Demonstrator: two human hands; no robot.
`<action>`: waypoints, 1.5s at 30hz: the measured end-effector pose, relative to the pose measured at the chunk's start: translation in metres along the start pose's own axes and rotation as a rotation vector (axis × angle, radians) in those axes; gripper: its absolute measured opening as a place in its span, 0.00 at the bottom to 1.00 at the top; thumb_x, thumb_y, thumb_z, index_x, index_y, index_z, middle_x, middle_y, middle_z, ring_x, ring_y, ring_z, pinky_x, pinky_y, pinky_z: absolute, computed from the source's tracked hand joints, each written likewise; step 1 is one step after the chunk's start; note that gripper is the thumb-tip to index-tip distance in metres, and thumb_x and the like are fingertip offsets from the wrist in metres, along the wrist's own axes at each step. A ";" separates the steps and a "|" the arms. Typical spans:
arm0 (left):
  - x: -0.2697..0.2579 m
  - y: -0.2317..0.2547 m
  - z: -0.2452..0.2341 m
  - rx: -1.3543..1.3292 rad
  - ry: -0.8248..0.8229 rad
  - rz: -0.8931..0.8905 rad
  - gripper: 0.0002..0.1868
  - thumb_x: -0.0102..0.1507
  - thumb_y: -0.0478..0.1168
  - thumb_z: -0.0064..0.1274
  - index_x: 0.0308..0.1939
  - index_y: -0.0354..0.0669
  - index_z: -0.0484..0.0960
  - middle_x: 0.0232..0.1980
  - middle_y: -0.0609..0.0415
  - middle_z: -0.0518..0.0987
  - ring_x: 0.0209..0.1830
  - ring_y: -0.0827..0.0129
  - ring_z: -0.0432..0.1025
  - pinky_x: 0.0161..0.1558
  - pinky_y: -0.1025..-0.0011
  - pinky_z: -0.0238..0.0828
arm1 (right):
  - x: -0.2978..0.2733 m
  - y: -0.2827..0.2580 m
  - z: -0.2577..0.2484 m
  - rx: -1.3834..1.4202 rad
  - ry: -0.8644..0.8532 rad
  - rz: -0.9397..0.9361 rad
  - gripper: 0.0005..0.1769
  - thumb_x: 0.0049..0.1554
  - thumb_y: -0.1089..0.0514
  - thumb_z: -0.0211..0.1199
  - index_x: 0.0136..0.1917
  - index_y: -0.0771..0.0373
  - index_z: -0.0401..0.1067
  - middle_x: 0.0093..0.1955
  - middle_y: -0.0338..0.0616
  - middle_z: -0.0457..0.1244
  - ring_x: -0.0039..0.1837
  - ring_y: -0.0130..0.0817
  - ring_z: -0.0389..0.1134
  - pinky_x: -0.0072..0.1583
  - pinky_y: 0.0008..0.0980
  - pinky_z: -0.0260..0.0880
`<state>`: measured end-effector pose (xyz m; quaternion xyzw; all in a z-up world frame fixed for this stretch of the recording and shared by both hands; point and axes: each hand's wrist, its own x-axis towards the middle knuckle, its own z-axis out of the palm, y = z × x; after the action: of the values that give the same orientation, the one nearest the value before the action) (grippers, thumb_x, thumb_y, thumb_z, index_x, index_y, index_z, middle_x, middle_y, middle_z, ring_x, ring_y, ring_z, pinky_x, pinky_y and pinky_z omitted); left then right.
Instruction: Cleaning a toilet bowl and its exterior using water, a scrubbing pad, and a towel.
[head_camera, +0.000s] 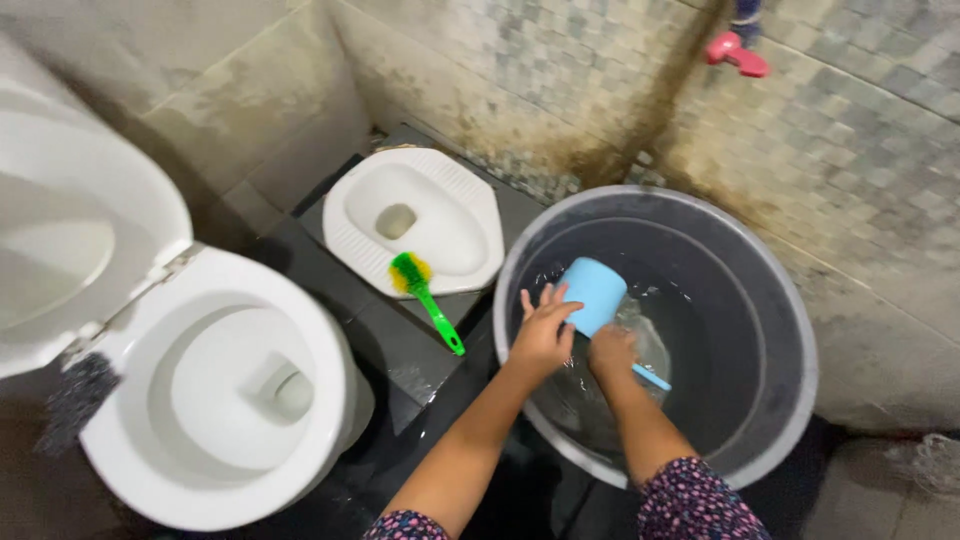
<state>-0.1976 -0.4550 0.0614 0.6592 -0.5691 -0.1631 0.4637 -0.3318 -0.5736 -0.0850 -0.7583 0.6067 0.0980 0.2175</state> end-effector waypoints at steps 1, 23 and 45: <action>-0.003 0.000 -0.004 0.009 0.014 -0.002 0.21 0.60 0.31 0.53 0.57 0.45 0.80 0.74 0.37 0.69 0.79 0.38 0.55 0.77 0.36 0.26 | 0.003 0.004 0.007 -0.002 0.002 -0.016 0.21 0.59 0.59 0.59 0.65 0.64 0.71 0.68 0.57 0.64 0.74 0.55 0.59 0.72 0.59 0.50; -0.032 0.024 -0.110 -0.095 0.254 -0.104 0.19 0.61 0.34 0.54 0.56 0.46 0.79 0.74 0.38 0.69 0.79 0.44 0.57 0.78 0.36 0.25 | -0.011 -0.003 -0.056 1.122 -0.319 0.212 0.13 0.64 0.50 0.56 0.50 0.63 0.66 0.33 0.44 0.61 0.30 0.35 0.59 0.33 0.39 0.62; -0.027 0.028 -0.169 0.001 0.552 -0.212 0.33 0.66 0.42 0.50 0.73 0.38 0.59 0.78 0.36 0.61 0.76 0.42 0.57 0.77 0.46 0.40 | -0.155 -0.178 -0.203 1.280 -0.250 -0.375 0.10 0.54 0.61 0.69 0.41 0.67 0.70 0.32 0.40 0.62 0.30 0.28 0.62 0.33 0.30 0.64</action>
<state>-0.0973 -0.3564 0.1626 0.7347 -0.3495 -0.0247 0.5809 -0.2213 -0.4990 0.1967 -0.5556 0.3735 -0.2327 0.7055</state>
